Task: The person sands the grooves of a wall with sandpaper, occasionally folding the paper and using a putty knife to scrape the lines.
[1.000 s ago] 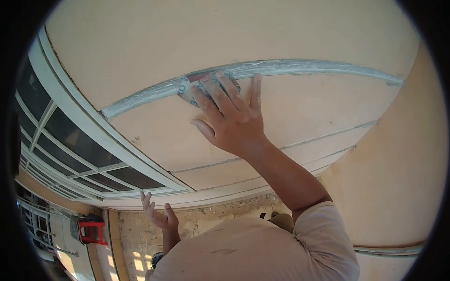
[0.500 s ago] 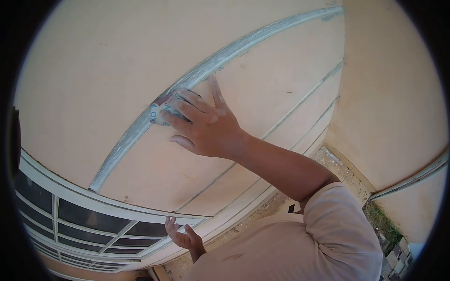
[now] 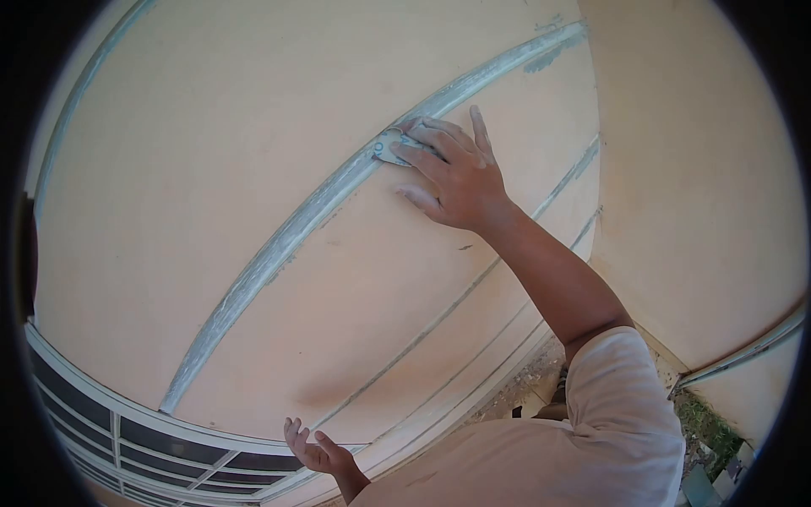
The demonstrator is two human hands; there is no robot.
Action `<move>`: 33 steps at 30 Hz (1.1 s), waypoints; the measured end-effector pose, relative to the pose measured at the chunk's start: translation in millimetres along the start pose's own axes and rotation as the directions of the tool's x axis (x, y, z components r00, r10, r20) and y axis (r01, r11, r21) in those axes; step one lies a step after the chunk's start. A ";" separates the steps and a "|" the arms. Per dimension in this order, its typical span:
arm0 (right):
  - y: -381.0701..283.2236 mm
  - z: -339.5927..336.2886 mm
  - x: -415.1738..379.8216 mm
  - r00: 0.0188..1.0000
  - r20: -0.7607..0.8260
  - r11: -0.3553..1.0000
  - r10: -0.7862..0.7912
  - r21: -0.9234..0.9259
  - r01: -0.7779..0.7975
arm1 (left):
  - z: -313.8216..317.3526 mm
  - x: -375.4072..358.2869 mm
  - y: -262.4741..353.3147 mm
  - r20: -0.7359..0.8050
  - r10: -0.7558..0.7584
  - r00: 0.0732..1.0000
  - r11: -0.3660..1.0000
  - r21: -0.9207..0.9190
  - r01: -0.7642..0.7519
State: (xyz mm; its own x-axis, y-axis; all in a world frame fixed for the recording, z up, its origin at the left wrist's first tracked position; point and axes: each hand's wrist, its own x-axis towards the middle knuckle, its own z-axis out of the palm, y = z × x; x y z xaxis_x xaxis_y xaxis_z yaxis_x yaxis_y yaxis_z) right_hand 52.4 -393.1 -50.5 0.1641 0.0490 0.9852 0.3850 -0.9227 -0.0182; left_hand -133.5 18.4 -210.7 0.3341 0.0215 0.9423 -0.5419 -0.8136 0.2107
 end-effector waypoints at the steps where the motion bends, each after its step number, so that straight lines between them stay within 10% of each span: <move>1: 21.4 -1.0 -2.8 0.999 0.013 0.999 0.036 0.032 -0.037 | 17.0 2.2 12.0 -0.050 -0.069 0.996 0.997 -0.017 0.069; 7: 171.6 -5.1 -8.1 0.995 -0.008 0.994 0.100 0.041 -0.100 | 111.9 45.5 79.0 0.080 -0.043 0.996 0.997 0.061 0.039; 10: 240.7 -1.3 -4.9 0.859 -0.174 0.865 0.482 -0.059 -0.498 | 151.9 78.6 85.2 0.066 0.188 0.980 0.967 0.162 -0.197; 14: 236.7 -10.9 -10.6 0.974 -0.131 0.982 0.187 -0.001 -0.189 | 183.5 114.7 98.5 -0.032 0.332 0.943 0.927 0.198 -0.320; 18: 289.3 -14.4 -12.3 0.894 -0.261 0.911 0.364 -0.101 -0.400 | 194.6 123.9 107.5 -0.020 0.349 0.937 0.910 0.245 -0.334; 23: 311.2 -18.9 -12.9 0.977 -0.207 0.993 0.048 0.113 -0.025 | 218.1 128.4 104.7 -0.018 0.344 0.939 0.897 0.301 -0.323; 28: 340.8 -30.6 -8.3 0.931 -0.087 0.926 0.355 0.167 -0.337 | 235.5 136.4 97.1 -0.070 0.441 0.895 0.872 0.272 -0.408; 33: 357.0 -52.2 -2.3 0.974 -0.042 0.940 0.224 -0.256 -0.227 | 238.1 134.2 93.3 -0.021 0.516 0.856 0.762 0.468 -0.448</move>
State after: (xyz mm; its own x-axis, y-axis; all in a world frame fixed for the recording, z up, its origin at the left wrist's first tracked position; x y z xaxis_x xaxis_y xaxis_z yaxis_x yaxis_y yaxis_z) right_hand 142.1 -742.6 -50.5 0.2076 -0.1749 0.9625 0.0922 -0.9760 -0.1972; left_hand 44.4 -192.9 -126.5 -0.0095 -0.3893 0.9211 -0.2018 -0.9014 -0.3831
